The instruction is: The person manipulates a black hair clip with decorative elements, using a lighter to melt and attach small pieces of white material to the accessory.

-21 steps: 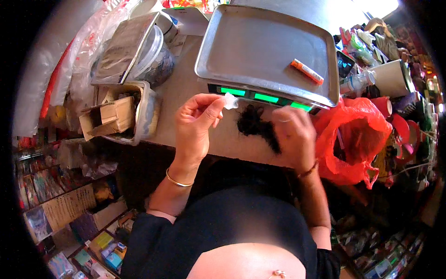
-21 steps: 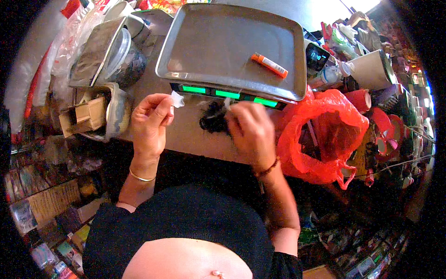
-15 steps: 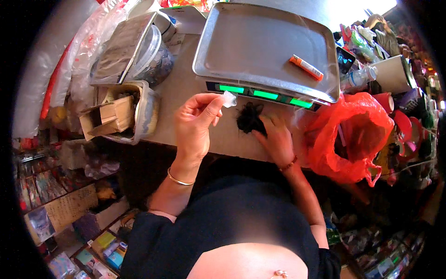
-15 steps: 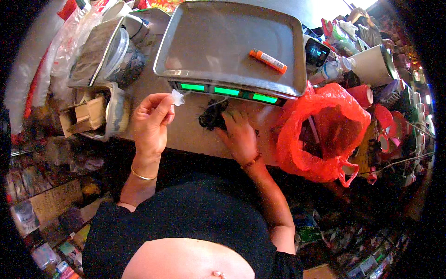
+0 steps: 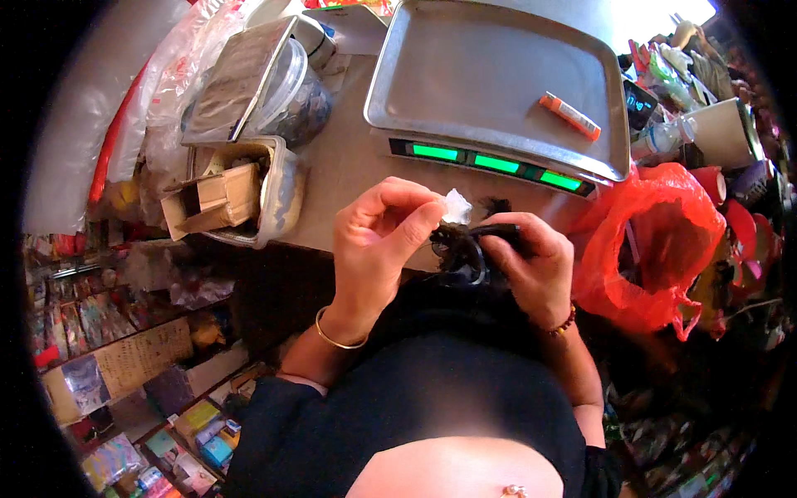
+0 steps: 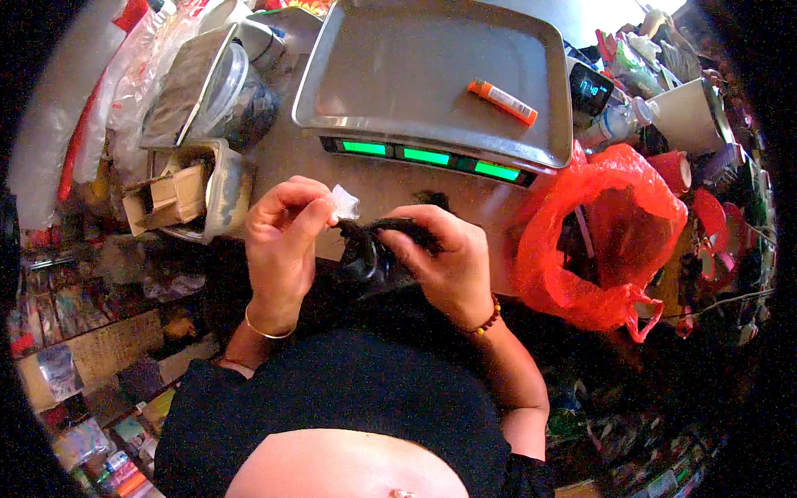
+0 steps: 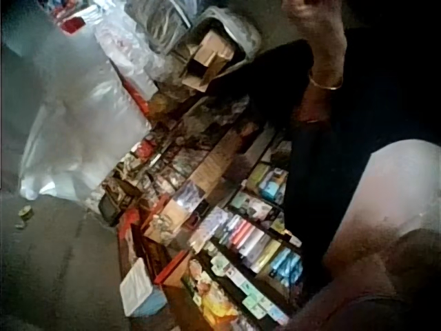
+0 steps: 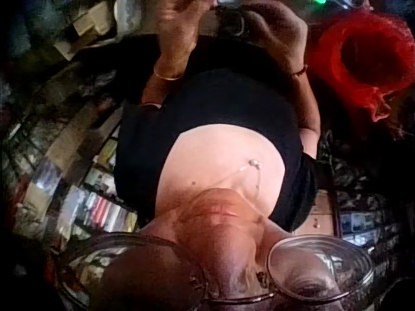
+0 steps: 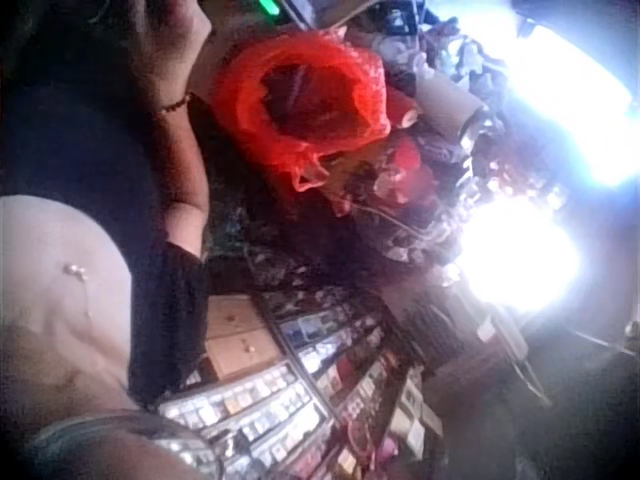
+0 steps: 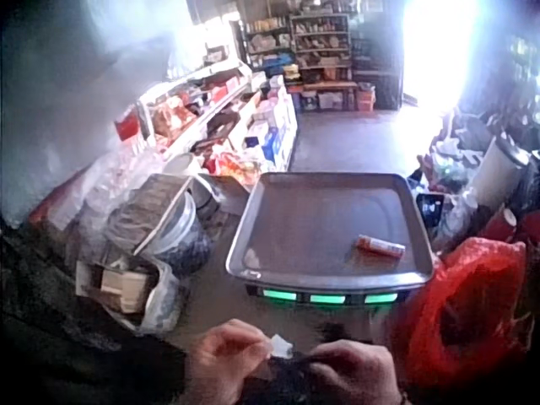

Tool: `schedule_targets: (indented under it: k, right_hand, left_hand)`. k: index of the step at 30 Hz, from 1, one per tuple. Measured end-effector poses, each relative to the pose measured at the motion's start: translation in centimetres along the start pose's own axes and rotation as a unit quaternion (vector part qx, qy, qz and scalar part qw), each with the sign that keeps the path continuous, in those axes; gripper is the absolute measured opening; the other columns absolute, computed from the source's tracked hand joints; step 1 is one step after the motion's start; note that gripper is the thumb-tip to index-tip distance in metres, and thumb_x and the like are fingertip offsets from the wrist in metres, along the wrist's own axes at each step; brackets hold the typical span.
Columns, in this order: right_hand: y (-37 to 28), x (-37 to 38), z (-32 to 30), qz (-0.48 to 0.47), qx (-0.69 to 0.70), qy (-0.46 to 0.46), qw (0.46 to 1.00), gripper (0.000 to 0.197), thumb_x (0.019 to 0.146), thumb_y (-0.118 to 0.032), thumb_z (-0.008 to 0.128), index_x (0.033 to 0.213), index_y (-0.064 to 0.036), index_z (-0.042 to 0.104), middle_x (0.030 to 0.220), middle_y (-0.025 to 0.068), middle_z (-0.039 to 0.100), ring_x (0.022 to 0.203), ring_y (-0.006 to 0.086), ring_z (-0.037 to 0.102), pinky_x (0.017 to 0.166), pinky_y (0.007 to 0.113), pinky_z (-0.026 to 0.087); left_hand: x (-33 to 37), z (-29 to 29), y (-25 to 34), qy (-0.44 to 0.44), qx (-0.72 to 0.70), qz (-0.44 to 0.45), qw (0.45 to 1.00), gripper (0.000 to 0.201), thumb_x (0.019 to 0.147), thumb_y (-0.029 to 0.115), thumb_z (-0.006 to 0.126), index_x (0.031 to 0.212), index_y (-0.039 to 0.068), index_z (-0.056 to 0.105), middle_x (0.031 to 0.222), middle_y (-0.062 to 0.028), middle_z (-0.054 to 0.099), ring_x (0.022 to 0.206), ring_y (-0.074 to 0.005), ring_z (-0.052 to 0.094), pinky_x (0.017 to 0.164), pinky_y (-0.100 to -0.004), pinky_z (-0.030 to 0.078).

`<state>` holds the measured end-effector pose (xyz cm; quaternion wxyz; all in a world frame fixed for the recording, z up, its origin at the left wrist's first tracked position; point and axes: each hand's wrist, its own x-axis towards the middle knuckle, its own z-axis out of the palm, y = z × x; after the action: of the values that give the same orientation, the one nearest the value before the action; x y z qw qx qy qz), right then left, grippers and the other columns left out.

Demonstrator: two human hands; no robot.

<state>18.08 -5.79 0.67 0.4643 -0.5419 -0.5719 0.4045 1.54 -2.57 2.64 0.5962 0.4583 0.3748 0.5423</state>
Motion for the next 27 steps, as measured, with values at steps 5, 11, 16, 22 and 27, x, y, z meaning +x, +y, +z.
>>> schedule_targets:
  k: [5, 11, 16, 22, 27]
  right_hand:
    - [0.1, -0.8, -0.5, 0.012, 0.118, 0.012, 0.993, 0.014, 0.073, -0.001, 0.064, 0.086, 0.0004, 0.060, 0.077, 0.0053, 0.062, 0.070, 0.0105, 0.058, 0.063, 0.023, 0.046]
    - [0.1, -1.1, -0.4, 0.022, 0.158, 0.023, 0.987, 0.012, 0.074, 0.001, 0.062, 0.086, 0.0010, 0.059, 0.078, 0.0043, 0.061, 0.071, 0.0098, 0.057, 0.064, 0.022, 0.045]
    - [0.0, -1.1, -0.6, 0.007, 0.105, 0.016, 0.994, 0.012, 0.073, 0.000, 0.063, 0.085, 0.0003, 0.060, 0.076, 0.0051, 0.061, 0.070, 0.0106, 0.057, 0.063, 0.022, 0.045]
    - [0.0, -0.9, -0.6, -0.026, 0.079, 0.018, 0.996, 0.013, 0.072, -0.001, 0.063, 0.084, -0.0007, 0.060, 0.075, 0.0064, 0.061, 0.068, 0.0128, 0.058, 0.062, 0.023, 0.046]
    - [-0.2, -1.0, -0.7, -0.032, 0.055, 0.021, 0.998, 0.013, 0.071, -0.001, 0.064, 0.084, -0.0010, 0.060, 0.075, 0.0065, 0.061, 0.067, 0.0130, 0.058, 0.061, 0.024, 0.045]
  left_hand:
    - [-1.1, 0.5, 0.9, -0.027, 0.067, 0.067, 0.995, 0.009, 0.075, -0.002, 0.063, 0.083, -0.001, 0.060, 0.082, -0.0043, 0.056, 0.069, -0.0059, 0.049, 0.060, -0.0173, 0.038]
    - [-1.3, 1.1, 1.1, -0.050, 0.145, 0.090, 0.984, 0.009, 0.073, -0.004, 0.064, 0.082, -0.001, 0.061, 0.082, -0.0052, 0.056, 0.064, -0.0038, 0.045, 0.055, -0.0157, 0.035]
    - [-1.1, 1.0, 1.0, -0.049, 0.171, 0.101, 0.979, 0.009, 0.073, -0.003, 0.065, 0.081, 0.000, 0.062, 0.081, -0.0043, 0.056, 0.062, -0.0033, 0.044, 0.053, -0.0158, 0.035]
    - [-0.9, 0.9, 1.4, -0.061, 0.264, 0.146, 0.952, 0.010, 0.070, -0.003, 0.066, 0.078, 0.002, 0.062, 0.077, -0.0038, 0.057, 0.059, -0.0051, 0.045, 0.051, -0.0177, 0.037]
    - [-1.0, 1.0, 1.9, -0.058, 0.285, 0.127, 0.948, 0.010, 0.069, -0.003, 0.065, 0.076, 0.002, 0.060, 0.077, -0.0045, 0.056, 0.066, -0.0082, 0.048, 0.056, -0.0184, 0.037]
